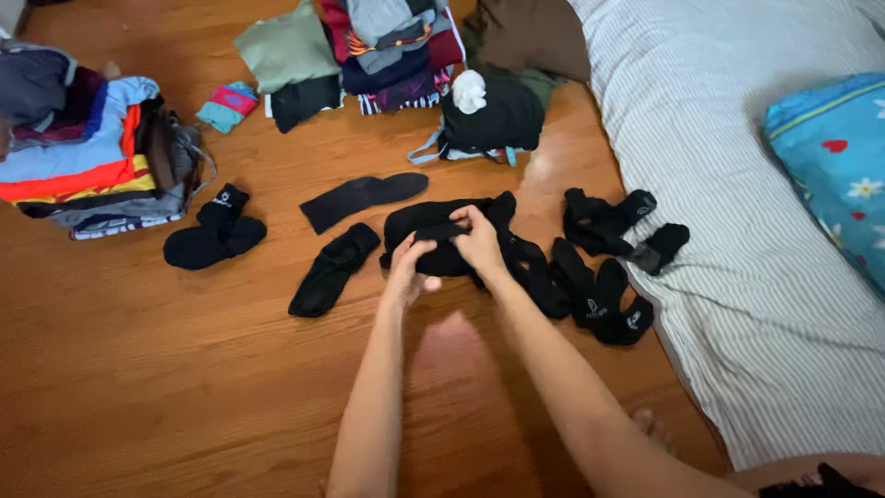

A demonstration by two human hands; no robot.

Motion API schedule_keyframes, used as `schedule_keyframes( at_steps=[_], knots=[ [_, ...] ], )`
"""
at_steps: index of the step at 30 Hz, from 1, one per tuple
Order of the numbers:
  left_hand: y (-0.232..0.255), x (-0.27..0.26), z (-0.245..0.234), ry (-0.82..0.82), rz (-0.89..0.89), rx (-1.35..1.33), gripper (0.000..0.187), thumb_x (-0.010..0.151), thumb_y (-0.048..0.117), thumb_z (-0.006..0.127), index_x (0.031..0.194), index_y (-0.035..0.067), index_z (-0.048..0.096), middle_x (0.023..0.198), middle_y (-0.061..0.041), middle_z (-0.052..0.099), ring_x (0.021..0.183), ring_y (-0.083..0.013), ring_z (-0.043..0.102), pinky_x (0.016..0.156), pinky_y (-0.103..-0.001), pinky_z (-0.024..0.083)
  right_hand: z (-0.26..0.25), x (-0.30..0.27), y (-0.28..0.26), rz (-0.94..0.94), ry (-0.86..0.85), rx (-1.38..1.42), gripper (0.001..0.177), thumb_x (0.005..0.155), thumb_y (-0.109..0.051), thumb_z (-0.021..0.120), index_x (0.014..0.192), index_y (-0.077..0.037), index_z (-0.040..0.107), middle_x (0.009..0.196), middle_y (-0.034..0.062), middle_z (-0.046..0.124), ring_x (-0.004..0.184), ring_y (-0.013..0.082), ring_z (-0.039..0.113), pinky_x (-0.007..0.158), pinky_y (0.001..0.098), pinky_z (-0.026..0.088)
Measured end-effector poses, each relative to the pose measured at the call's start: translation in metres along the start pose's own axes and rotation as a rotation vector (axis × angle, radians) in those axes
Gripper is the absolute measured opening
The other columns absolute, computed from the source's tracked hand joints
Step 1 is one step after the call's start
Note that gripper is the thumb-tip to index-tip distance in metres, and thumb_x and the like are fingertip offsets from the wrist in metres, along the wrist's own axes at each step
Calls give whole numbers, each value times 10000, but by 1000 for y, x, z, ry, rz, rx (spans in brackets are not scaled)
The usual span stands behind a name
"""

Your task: The person sits on the floor and folds black socks one by one, rolling them into compact bundles and placing them in a small pile. The person handles each sock individually, turning and rolling them to create a neat stack.

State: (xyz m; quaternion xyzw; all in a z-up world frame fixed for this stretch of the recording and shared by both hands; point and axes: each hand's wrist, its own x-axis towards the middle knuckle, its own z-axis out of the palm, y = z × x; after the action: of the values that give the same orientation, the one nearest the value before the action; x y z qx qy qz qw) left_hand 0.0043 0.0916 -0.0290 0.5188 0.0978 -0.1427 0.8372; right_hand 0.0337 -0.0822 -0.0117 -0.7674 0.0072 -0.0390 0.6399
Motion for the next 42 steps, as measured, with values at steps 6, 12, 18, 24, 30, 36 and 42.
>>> schedule_keyframes(
  at_steps=[6,12,18,24,30,36,42],
  knots=[
    [9,14,-15,367,572,626,264,727,98,727,976,31,668,853,-102,746,764,-185,704,682,-335,566,-1,-18,-25,456,-340,670,339,793,76,597,1085,-91,641,1002,91,682,884,209,698,723,350,593],
    [45,-23,4,394,256,761,134,783,105,750,888,49,689,778,-94,704,720,-190,662,658,-339,525,12,-20,-34,-75,-286,179,327,790,102,666,1088,-32,644,985,57,671,893,171,641,781,306,529],
    [32,-24,35,68,150,-1,155,717,44,734,847,93,665,765,-35,688,714,-170,648,625,-337,530,18,-7,-18,-63,47,-172,271,833,-33,734,1097,-54,673,805,58,660,759,173,624,721,297,518],
    [38,-7,9,306,578,824,208,695,30,764,866,89,661,794,-60,691,755,-185,681,687,-335,546,14,-4,-3,250,-238,628,415,738,63,610,1127,-67,674,1045,70,688,939,180,686,789,332,582],
    [41,-40,-2,584,681,1116,263,607,49,805,843,67,690,827,-126,697,747,-285,675,638,-380,523,35,-31,-13,268,-432,582,401,730,4,678,1125,-60,674,1067,77,682,983,196,666,824,343,566],
    [27,-28,-13,259,236,814,128,822,90,749,893,44,653,807,-91,671,755,-176,628,693,-345,521,35,-35,-6,-163,-58,-270,346,741,-79,778,1069,-90,668,918,152,732,925,293,727,808,395,571],
    [-4,9,-3,86,290,128,331,689,28,786,992,130,699,890,20,730,816,-91,675,758,-270,541,34,-15,-8,19,142,-255,525,727,22,663,1221,-152,636,1041,191,731,1019,360,715,849,404,556]
  ],
)
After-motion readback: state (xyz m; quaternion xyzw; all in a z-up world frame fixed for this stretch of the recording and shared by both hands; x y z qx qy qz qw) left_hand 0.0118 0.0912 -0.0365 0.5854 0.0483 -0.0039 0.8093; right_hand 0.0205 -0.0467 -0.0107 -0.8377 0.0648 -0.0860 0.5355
